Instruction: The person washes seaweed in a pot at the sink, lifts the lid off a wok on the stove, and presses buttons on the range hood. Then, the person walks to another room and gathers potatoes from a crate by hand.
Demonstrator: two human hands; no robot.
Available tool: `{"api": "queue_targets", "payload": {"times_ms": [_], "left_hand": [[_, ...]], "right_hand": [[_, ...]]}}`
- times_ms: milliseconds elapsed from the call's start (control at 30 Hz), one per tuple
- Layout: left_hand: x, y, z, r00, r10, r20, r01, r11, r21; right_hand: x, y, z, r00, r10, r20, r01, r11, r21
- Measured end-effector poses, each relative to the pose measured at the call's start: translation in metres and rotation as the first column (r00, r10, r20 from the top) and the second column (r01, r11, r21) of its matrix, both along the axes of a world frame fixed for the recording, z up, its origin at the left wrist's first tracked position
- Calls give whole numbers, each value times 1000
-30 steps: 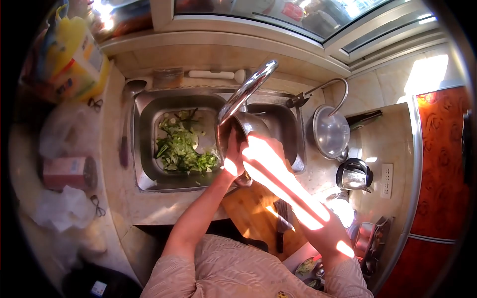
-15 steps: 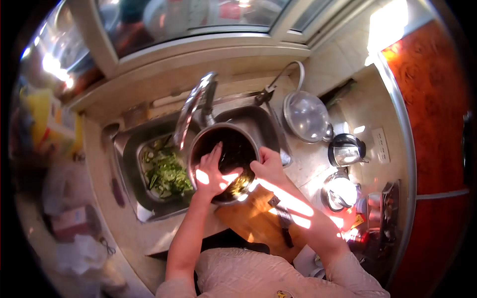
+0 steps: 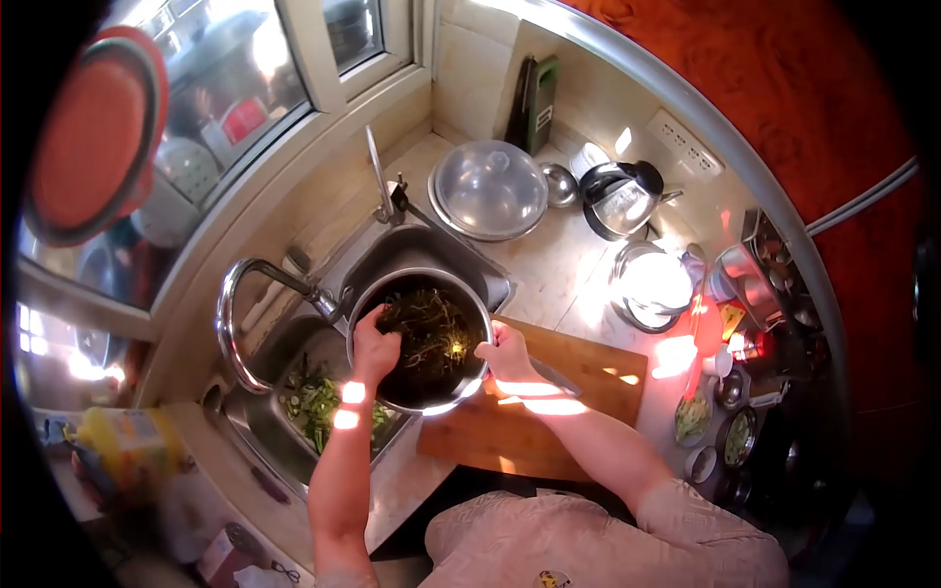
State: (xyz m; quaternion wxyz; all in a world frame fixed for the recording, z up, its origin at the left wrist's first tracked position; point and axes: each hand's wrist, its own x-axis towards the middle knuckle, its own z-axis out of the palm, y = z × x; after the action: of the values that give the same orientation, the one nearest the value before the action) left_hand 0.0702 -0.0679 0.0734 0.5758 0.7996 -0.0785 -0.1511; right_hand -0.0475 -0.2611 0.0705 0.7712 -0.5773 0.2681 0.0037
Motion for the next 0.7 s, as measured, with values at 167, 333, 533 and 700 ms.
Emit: {"api": "queue_targets", "payload": {"times_ms": [167, 333, 533, 700], "left_hand": [[-19, -10, 43, 986, -166, -1, 163, 969, 185], [-29, -16, 70, 948, -315, 43, 202, 702, 683], [-46, -38, 42, 818, -465, 338, 212, 790, 576], [-54, -48, 34, 762, -562, 322, 232, 702, 674]], "right_hand": [[-8, -6, -16, 994, -103, 30, 102, 994, 33], [-17, -8, -36, 989, -138, 54, 136, 990, 34], [-26, -10, -44, 982, -151, 110, 158, 986, -53], [-25, -11, -60, 986, -128, 107, 139, 985, -99]]}}
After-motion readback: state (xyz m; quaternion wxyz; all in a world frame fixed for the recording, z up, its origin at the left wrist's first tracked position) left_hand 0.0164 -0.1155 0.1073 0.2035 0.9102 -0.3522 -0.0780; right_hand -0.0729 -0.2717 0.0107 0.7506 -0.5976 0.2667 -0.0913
